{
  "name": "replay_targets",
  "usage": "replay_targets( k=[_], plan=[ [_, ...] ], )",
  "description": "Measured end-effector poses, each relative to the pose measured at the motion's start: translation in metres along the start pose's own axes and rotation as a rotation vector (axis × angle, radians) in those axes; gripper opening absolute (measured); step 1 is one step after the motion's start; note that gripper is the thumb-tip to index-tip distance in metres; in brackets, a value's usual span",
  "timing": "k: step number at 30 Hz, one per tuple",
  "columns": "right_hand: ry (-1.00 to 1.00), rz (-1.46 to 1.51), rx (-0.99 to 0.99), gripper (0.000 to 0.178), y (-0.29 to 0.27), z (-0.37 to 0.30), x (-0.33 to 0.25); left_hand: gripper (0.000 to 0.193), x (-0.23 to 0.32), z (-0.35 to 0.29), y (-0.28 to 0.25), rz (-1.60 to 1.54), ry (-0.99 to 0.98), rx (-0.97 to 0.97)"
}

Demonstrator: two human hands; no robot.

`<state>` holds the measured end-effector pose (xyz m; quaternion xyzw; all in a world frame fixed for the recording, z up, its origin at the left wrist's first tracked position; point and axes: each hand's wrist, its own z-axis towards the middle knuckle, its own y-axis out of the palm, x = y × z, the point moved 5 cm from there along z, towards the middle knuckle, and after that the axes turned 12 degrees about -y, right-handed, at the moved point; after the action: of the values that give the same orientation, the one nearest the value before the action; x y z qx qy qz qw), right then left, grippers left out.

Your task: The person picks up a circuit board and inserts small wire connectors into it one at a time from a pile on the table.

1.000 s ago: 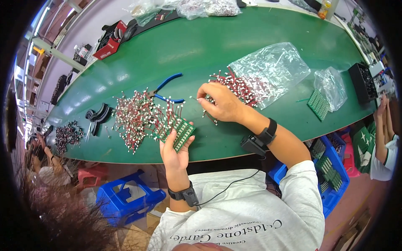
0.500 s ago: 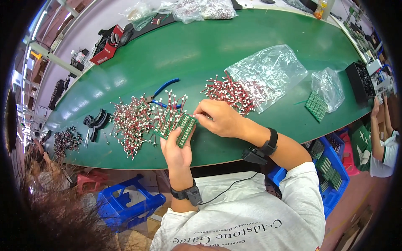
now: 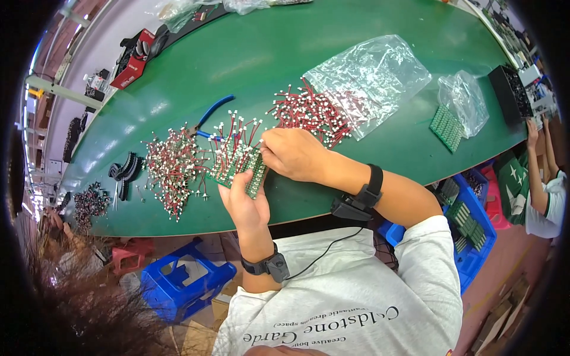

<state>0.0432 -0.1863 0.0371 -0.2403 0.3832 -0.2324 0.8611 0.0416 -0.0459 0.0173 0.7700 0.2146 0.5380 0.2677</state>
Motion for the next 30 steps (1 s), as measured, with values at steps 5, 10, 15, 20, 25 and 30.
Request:
replay_targets(
  k=[5,10,15,20,25,30],
  plan=[
    [0.014,-0.001,-0.003,0.011,-0.001,-0.001,0.0,0.056,0.001,-0.004,0.003,0.036,0.001,-0.007],
    [0.026,0.028,-0.038,0.011,-0.002,0.0,-0.001,0.062,0.0,-0.005,0.0,0.048,0.019,-0.009],
    [0.047,-0.002,-0.105,0.012,-0.001,0.0,-0.002,0.06,-0.002,-0.005,-0.003,0.076,0.012,-0.009],
    [0.045,-0.074,-0.209,0.016,0.001,0.0,-0.002,0.053,-0.002,-0.008,-0.001,0.278,0.078,0.02],
    [0.042,-0.078,-0.252,0.019,0.002,0.001,-0.003,0.048,0.0,-0.01,-0.001,0.403,0.135,0.03],
    [-0.085,0.083,-0.058,0.02,-0.004,0.004,-0.009,0.046,0.005,-0.012,0.0,0.318,0.118,0.014]
  ],
)
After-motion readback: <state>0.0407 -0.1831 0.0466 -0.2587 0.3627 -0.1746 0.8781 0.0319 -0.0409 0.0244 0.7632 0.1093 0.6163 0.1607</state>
